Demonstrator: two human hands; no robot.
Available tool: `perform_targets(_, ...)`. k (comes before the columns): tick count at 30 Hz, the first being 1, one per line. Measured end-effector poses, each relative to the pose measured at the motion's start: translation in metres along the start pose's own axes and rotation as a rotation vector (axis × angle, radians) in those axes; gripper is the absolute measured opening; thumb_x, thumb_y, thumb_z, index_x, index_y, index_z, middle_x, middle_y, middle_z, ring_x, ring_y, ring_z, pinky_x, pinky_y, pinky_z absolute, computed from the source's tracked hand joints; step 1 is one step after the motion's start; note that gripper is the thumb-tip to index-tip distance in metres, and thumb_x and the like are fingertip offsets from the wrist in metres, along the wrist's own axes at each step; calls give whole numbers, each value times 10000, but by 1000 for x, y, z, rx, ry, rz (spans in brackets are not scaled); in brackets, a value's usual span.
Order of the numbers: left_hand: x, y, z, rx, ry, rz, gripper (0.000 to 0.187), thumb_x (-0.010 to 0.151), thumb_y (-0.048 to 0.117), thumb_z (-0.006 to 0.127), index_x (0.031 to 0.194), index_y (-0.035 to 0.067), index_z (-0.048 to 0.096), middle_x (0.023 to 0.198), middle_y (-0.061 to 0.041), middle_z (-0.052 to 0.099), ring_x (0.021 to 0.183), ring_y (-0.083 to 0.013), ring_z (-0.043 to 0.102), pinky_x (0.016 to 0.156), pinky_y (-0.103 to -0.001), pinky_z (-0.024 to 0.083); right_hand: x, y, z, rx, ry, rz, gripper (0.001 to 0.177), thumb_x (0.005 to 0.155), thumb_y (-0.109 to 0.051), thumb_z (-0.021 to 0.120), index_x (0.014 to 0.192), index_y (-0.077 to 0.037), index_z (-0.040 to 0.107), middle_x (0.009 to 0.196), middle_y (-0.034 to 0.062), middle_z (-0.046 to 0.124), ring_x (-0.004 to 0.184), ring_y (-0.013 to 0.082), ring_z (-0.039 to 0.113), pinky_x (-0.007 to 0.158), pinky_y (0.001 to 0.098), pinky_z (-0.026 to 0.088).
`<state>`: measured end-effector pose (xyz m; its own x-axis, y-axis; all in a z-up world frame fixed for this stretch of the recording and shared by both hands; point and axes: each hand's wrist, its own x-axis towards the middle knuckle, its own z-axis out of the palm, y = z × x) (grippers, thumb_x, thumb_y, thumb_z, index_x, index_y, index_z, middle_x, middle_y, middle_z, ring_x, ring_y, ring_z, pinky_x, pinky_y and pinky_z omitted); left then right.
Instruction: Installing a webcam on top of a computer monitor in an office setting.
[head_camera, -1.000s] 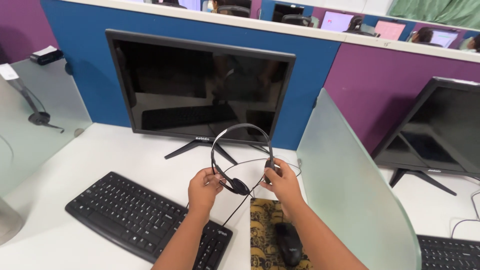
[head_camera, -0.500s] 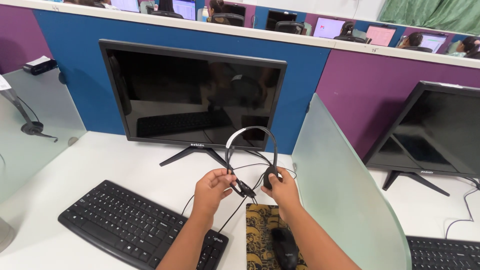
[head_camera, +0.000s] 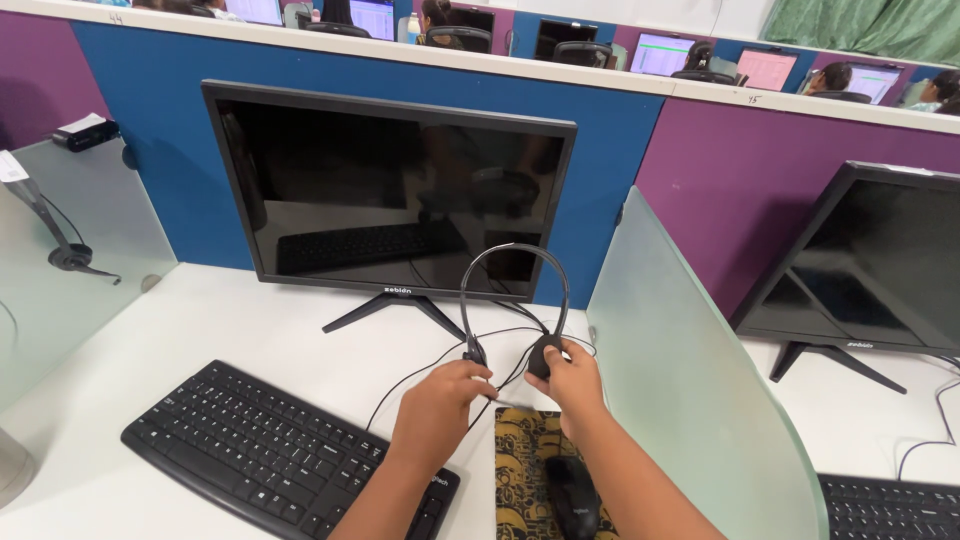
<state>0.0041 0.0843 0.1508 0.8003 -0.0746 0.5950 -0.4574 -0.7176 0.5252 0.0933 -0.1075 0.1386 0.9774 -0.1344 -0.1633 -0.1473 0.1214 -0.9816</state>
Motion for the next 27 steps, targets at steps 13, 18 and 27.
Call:
perform_targets(13, 14, -25, 36, -627, 103, -435, 553, 948, 181, 674, 1439, 111, 429, 1414, -93, 548, 1267, -223, 603, 920, -344, 590, -9, -11, 1, 9, -82, -20, 408, 1008, -137, 531, 1394, -8, 546, 1133, 161, 680, 955, 228, 710, 876, 345, 650)
perform_targets(18, 13, -26, 31, -970, -54, -699, 638, 883, 98, 692, 1466, 173, 444, 1413, -44, 581, 1161, -186, 659, 918, -306, 597, -1, -11, -10, -17, -205, -82, 477, 995, -158, 558, 1460, -69, 499, 1146, 113, 693, 1008, 178, 709, 912, 342, 591)
perform_targets(27, 23, 7, 17, -899, -52, -710, 256, 852, 60, 770, 1099, 78, 704, 1059, -71, 758, 795, -119, 716, 689, -264, 611, -38, -41, -1, -745, 89, -632, 466, 899, -165, 737, 1351, -170, 624, 1256, 108, 726, 1121, 235, 697, 880, 379, 549)
